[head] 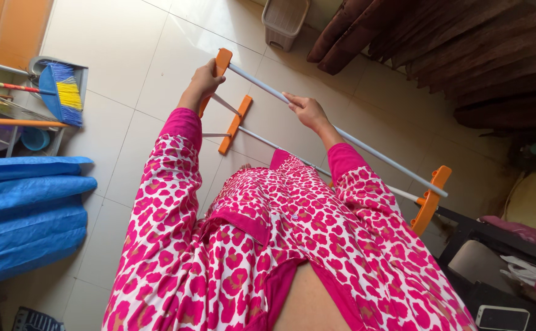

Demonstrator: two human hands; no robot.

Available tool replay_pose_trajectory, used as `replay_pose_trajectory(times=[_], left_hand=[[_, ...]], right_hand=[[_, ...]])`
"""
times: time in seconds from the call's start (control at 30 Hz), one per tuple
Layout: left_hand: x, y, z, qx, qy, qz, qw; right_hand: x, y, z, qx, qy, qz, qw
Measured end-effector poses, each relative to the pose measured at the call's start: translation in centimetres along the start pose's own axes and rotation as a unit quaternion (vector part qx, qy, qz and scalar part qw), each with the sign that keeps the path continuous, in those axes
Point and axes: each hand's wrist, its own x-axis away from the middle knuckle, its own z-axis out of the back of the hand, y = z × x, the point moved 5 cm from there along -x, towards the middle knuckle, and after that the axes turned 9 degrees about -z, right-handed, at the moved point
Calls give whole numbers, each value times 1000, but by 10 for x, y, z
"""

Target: The person kneels on the floor and first wipes an orange bar of a folding clothes-drying rack with a blue cloth. They then unfold the rack's legs, attach and seat the white metal rails into the orange end frames, and stand the assembled rack upright near the window.

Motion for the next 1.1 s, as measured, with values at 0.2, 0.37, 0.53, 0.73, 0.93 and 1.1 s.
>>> replay_pose_trajectory(times=[0.2, 0.37, 0.53, 0.73, 0.93, 1.1], left_hand=[[7, 7, -3, 15, -4, -12, 1000], [3, 5, -6, 20, 2, -26, 999], [2, -1, -10, -10, -1, -21, 1000], [-3, 0, -16, -49, -6, -37, 998], [-8, -9, -24, -59, 16, -68, 996], [-18, -25, -34, -75, 32, -71, 994]], right_hand=[[0, -9, 21, 158, 75, 15, 985], [2, -21, 26, 199, 101, 74, 972], [6, -21, 24, 244, 123, 86, 958], [-13, 7, 19, 184, 102, 117, 971], [-49, 40, -4, -77, -42, 107, 990], [-72, 56, -2, -117, -161, -135, 971]])
